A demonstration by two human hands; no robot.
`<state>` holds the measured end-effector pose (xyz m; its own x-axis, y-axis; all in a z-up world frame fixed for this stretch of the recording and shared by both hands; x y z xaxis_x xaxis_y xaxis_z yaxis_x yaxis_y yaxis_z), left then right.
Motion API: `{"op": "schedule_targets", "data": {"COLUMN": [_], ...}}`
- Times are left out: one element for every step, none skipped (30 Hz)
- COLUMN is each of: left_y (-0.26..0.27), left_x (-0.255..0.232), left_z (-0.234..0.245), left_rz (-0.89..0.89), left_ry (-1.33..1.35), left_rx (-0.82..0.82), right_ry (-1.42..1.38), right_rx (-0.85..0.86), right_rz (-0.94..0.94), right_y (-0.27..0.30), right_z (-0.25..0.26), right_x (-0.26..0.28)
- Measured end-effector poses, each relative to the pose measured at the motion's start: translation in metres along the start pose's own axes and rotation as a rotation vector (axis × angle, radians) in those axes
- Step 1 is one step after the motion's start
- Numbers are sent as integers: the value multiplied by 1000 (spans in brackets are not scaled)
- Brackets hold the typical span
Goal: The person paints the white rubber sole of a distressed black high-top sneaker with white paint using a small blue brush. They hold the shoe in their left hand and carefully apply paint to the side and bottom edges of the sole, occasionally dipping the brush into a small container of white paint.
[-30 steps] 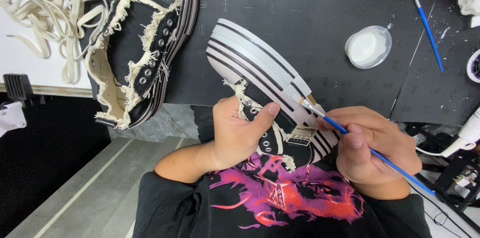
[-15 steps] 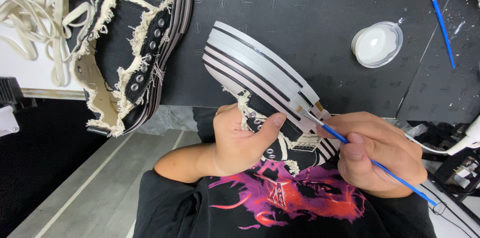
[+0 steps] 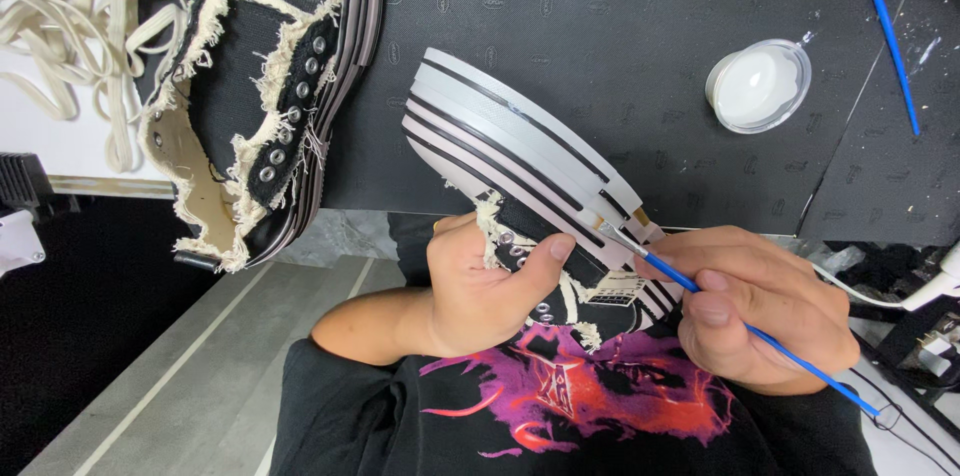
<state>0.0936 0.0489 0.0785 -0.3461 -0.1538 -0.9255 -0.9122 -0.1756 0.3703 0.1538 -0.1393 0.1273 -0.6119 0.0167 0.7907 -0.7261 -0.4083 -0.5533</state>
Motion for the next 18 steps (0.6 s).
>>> {"op": "schedule_targets", "data": {"left_y": [0, 1, 1, 1, 1, 1, 1, 1, 1, 1, 1, 1, 1, 1, 2, 2, 2, 2], "left_x": [0, 0, 0, 0, 0, -1, -1, -1, -1, -1, 0, 1, 1, 2, 2, 3, 3, 4], "left_z": [0, 0, 0, 0, 0, 0, 0, 0, 0, 1, 1, 1, 1, 1, 1, 2, 2, 2], "left_rz": [-3, -1, 1, 3, -5, -14, -22, -25, -28, -31, -28, -25, -23, -20, -17, -14, -12, -11], "left_ry": [-1, -10, -19, -29, -28, -27, -27, -21, -16, -10, -1, 8, 17, 11, 5, -1, -2, -3], "left_rx": [-4, -7, -10, -13, -11, -8, -5, -1, 4, 9, 10, 11, 12, 9, 6, 3, 0, -2], "right_ry": [-8, -14, -20, -23, -27, -25, -24, -22, -23, -25, -26, -10, 5, 21, 10, 0, -11, -11], "right_rx": [-12, -19, -25, -26, -27, -30, -33, -36, -52, -69, -85, -67, -50, -33, -35, -38, -41, -41], "right_rz": [19, 32, 46, 55, 63, 66, 70, 73, 85, 97, 109, 94, 79, 63, 64, 64, 65, 62], "right_y": [0, 1, 0, 0, 0, 0, 0, 0, 0, 1, 1, 1, 1, 1, 2, 2, 1, 1], "right_z": [0, 0, 0, 0, 0, 0, 0, 0, 0, 0, 1, 0, 0, 0, 1, 1, 2, 2], "right_x": [0, -1, -1, -1, -1, -1, -1, -1, -2, -1, 0, -1, -1, -1, -1, 0, 0, 0]}}
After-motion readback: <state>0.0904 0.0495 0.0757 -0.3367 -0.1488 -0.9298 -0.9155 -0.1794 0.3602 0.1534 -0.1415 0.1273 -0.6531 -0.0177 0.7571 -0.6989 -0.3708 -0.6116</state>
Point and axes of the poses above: each hand's wrist, its own y-axis away from the middle knuckle, its own z-axis out of the back of the hand, x = y × z, the point moved 7 cm from there along -y, towards the middle knuckle, and after that the axes turned 13 degrees about z, right-handed, at the moved point
